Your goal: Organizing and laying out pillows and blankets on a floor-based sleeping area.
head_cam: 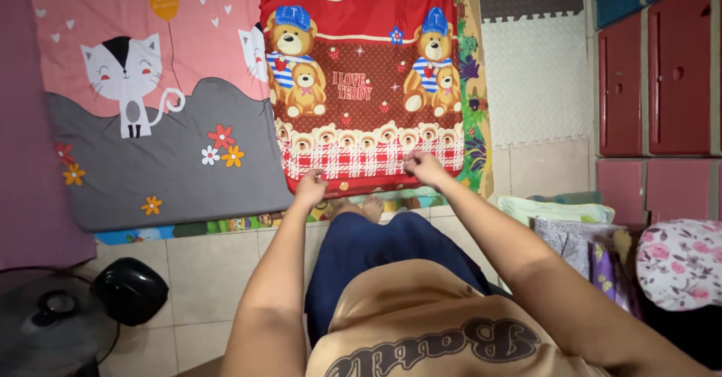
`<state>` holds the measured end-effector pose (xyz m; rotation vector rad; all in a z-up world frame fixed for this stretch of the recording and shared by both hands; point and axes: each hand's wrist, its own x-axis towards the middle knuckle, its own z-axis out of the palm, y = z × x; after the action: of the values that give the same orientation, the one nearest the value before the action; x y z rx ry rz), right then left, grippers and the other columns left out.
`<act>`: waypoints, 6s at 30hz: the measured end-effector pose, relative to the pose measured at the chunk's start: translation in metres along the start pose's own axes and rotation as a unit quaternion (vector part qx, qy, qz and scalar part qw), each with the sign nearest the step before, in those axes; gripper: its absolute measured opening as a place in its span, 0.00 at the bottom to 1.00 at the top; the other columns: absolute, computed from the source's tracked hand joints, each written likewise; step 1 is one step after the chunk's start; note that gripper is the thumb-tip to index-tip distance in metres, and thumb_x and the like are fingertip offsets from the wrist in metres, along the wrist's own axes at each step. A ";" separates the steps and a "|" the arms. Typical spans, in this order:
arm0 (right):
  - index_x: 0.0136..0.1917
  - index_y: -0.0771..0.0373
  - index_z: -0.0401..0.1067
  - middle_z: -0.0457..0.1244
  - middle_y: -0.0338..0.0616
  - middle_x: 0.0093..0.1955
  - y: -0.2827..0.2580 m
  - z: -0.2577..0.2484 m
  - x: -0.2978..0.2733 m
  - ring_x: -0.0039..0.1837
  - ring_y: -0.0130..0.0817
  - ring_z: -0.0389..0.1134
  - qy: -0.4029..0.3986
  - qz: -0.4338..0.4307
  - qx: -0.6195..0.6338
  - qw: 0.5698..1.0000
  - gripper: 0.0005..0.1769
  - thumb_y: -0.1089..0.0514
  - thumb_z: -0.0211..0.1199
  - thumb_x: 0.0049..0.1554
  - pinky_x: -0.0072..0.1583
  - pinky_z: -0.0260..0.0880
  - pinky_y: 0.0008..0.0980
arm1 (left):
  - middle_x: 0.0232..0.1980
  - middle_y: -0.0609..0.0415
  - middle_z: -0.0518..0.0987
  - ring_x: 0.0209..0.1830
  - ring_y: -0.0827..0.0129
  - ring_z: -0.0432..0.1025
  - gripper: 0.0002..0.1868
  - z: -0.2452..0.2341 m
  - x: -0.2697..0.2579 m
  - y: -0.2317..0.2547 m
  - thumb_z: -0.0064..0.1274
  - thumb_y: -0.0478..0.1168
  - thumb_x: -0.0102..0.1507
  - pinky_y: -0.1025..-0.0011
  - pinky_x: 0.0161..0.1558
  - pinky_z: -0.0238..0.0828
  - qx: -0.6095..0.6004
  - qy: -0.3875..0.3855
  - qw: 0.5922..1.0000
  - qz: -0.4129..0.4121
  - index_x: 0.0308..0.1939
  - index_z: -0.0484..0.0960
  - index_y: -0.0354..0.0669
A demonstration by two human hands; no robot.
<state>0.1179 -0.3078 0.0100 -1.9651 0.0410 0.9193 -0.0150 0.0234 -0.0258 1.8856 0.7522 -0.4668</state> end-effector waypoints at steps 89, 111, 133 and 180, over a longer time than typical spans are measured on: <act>0.64 0.67 0.71 0.68 0.40 0.45 -0.179 0.034 0.009 0.42 0.21 0.67 -0.078 -0.111 0.037 0.990 0.16 0.62 0.60 0.63 0.43 0.69 0.23 | 0.45 0.45 0.80 0.63 0.50 0.65 0.28 -0.068 -0.013 -0.010 0.60 0.39 0.60 0.58 0.75 0.44 0.035 0.126 0.981 0.142 0.64 0.74 0.36; 0.63 0.64 0.73 0.70 0.39 0.48 -0.070 -0.030 -0.086 0.48 0.26 0.72 0.124 -0.056 0.126 0.983 0.18 0.58 0.63 0.60 0.47 0.72 0.26 | 0.51 0.39 0.82 0.50 0.57 0.78 0.30 -0.021 0.006 0.091 0.53 0.39 0.61 0.63 0.52 0.74 0.102 -0.123 0.975 0.154 0.68 0.70 0.36; 0.64 0.62 0.70 0.69 0.39 0.48 0.156 -0.120 -0.278 0.46 0.25 0.71 0.309 0.121 0.324 0.886 0.18 0.58 0.59 0.61 0.44 0.67 0.22 | 0.60 0.34 0.78 0.59 0.50 0.75 0.39 0.267 -0.057 0.233 0.56 0.42 0.61 0.61 0.59 0.71 0.297 -0.377 0.842 0.247 0.74 0.61 0.38; 0.75 0.66 0.56 0.60 0.53 0.70 0.450 -0.475 -0.600 0.73 0.57 0.55 0.798 0.165 -0.101 0.571 0.58 0.57 0.83 0.38 0.71 0.50 0.51 | 0.47 0.42 0.81 0.44 0.57 0.75 0.29 0.813 -0.340 0.370 0.59 0.39 0.59 0.53 0.48 0.73 0.082 -0.681 0.699 0.201 0.63 0.70 0.40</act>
<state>-0.2053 -1.1161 0.1827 -2.3528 1.4010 -1.0181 -0.0009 -0.9248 0.0943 1.2323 -0.7111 -1.4068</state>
